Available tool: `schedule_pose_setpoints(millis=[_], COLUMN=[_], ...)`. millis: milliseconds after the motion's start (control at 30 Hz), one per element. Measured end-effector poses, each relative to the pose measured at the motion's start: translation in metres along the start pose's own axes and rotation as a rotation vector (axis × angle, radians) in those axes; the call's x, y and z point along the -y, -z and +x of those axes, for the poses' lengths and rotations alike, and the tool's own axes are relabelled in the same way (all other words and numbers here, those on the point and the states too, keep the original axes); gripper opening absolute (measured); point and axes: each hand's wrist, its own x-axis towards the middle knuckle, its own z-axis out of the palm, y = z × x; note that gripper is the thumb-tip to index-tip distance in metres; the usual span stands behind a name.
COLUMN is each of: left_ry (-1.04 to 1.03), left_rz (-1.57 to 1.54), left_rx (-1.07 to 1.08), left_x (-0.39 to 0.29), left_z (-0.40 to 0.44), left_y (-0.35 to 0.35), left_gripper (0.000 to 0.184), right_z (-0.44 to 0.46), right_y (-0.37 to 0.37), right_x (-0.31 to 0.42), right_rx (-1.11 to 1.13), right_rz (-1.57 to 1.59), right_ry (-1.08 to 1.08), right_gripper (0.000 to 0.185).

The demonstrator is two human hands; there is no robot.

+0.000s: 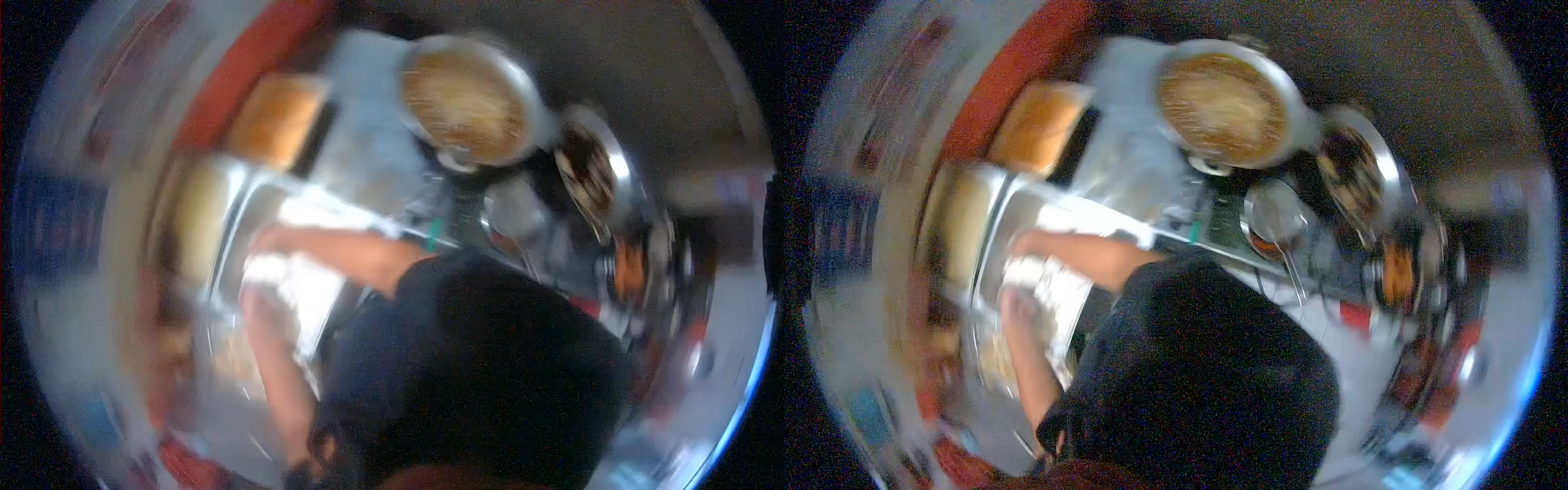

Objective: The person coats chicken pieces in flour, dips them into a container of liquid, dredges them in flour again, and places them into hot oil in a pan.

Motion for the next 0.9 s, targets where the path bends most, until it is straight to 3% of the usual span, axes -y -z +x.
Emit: schedule_pose_setpoints(millis=[33,67,100,133,167,233,267,333,433,500,533,600,633,700,733,767,800,867,900], left_ry=[-0.095,-0.101,0.036,0.157,0.157,0.028,-0.017,0.083,0.333,0.62,0.618,-0.491,-0.482,0.45,0.521,0.557,0.526,0.399,0.281], left_rz=[0.178,0.286,0.408,0.524,0.547,0.639,0.665,0.999,0.892,0.562,0.554,1.563,1.56,0.288,0.157,0.008,-0.128,-0.304,-0.278], left_rx=[-0.205,-0.013,-0.043,-0.104,-0.087,0.02,0.054,0.259,0.234,-0.083,-0.09,0.536,0.52,-0.248,-0.039,0.161,0.041,-0.161,-0.236], left_x=[0.005,0.033,0.022,0.011,0.014,0.037,0.044,0.047,0.035,0.029,0.038,0.062,0.057,0.034,0.045,0.059,0.063,0.07,0.074], left_z=[0.0,0.062,0.07,0.075,0.076,0.091,0.094,0.089,0.047,0.034,0.04,0.053,0.041,-0.001,0.023,0.039,0.032,0.015,0.008], left_y=[-0.003,0.079,0.081,0.081,0.097,0.116,0.119,0.107,0.043,0.018,0.032,0.072,0.049,-0.015,0.028,0.077,0.076,0.069,0.062], left_gripper=[0.024,0.034,0.035,0.035,0.035,0.033,0.032,0.023,0.019,0.019,0.019,0.017,0.017,0.016,0.018,0.02,0.02,0.015,0.01], right_z=[-0.016,-0.042,-0.025,-0.062,-0.065,-0.063,-0.044,-0.09,-0.129,-0.142,-0.144,-0.16,-0.175,-0.152,-0.137,-0.14,-0.138,-0.124,-0.121], right_y=[0.016,0.072,0.057,0.099,0.104,0.114,0.05,0.077,0.072,0.056,0.045,0.059,0.085,0.055,0.023,0.047,0.087,0.075,0.091], right_x=[0.02,0.097,0.064,0.113,0.119,0.117,0.035,0.049,0.035,0.032,0.035,0.076,0.115,0.085,0.044,0.075,0.119,0.081,0.096], right_rx=[-0.059,0.113,0.285,0.25,0.224,0.151,-0.118,-0.035,-0.126,-0.189,-0.222,-0.253,-0.255,-0.142,-0.172,-0.141,-0.068,0.003,-0.03], right_rz=[0.198,0.079,0.331,0.427,0.439,0.017,0.13,0.196,0.444,0.601,0.691,0.872,0.97,0.868,0.91,1.037,0.897,1.138,1.145], right_ry=[0.063,-0.33,-0.361,-0.467,-0.469,-0.223,-0.181,-0.355,-0.486,-0.499,-0.476,-0.406,-0.372,-0.369,-0.147,-0.401,-0.708,-0.431,-0.515], right_gripper=[0.03,0.035,0.04,0.037,0.037,0.033,0.028,0.03,0.033,0.036,0.037,0.041,0.043,0.047,0.048,0.046,0.044,0.036,0.033])
